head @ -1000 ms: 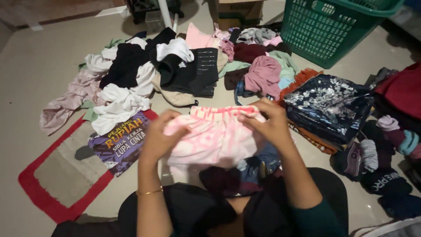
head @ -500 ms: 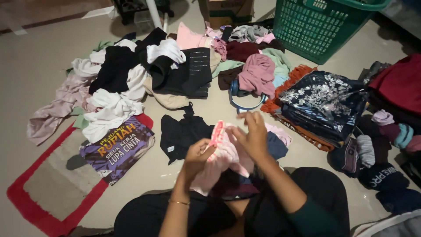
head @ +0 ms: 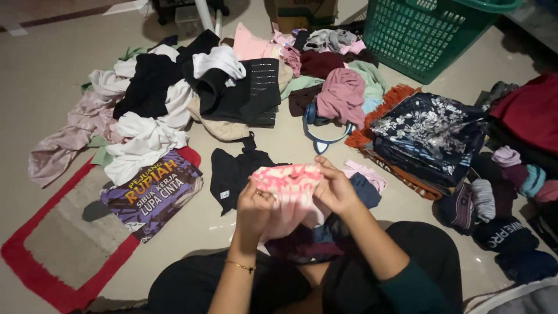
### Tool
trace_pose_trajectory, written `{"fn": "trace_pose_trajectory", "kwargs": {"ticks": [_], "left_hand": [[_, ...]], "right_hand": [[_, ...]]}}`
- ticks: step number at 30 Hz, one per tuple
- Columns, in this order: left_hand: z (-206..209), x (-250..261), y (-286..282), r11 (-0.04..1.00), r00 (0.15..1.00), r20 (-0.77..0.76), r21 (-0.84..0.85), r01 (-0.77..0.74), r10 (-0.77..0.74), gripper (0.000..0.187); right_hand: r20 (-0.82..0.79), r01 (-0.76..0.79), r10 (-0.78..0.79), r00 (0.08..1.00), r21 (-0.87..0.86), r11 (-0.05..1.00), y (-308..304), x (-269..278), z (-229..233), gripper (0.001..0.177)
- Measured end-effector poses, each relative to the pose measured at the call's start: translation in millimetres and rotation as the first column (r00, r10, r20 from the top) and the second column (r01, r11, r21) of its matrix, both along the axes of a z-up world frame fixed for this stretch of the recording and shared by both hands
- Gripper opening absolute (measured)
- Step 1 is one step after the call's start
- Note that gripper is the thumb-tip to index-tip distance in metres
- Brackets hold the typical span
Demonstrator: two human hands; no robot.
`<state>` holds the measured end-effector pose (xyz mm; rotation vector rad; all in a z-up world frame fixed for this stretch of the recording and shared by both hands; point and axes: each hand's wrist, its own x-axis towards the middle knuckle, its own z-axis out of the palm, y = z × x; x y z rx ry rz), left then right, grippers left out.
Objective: Folding various items of laundry while sitting on the floor.
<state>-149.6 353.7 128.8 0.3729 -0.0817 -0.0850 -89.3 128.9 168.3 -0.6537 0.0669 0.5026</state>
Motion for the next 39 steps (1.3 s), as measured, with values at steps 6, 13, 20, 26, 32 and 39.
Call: {"fn": "trace_pose_trajectory", "kwargs": {"ticks": [6,13,20,26,32,39], "left_hand": [[72.1,-19.2,-11.2,0.794,0.985,0.055,0.585,-0.164,0.163,0.03],[57.2,-25.2,-10.0,0.037,0.846,0.521,0.853,-0.521,-0.115,0.057],[98.3,-25.8,15.0,-0.061,0.926,0.375,0.925,-0.376,-0.037,0.043],[99.6,-31.2,32.9,0.051,0.915,0.398,0.914,-0.402,0.072,0.039],[76.5,-23.6,16.4,0.618,0.997,-0.037,0.783,0.074,-0.073,0.045],[-12.5,-8.9,-27.6,0.584,0.998,0.043,0.812,-0.002,-0.056,0.01]], "right_hand": [[0.195,-0.114,0.112,0.974,0.0,0.993,7.3,-14.4,22.6,0.026],[0.802,0.525,0.287,0.524,-0.57,0.631,9.1,-22.8,42.6,0.054],[0.6,0.108,0.451,0.661,-0.671,0.734,-23.5,-0.5,21.4,0.043],[0.704,0.397,0.314,0.637,-0.648,0.65,-25.0,2.2,35.7,0.026],[0.727,0.386,0.375,0.575,-0.646,0.659,-16.4,-4.3,21.7,0.035],[0.835,0.755,0.26,0.485,-0.55,0.356,28.7,-35.3,13.2,0.03]]}}
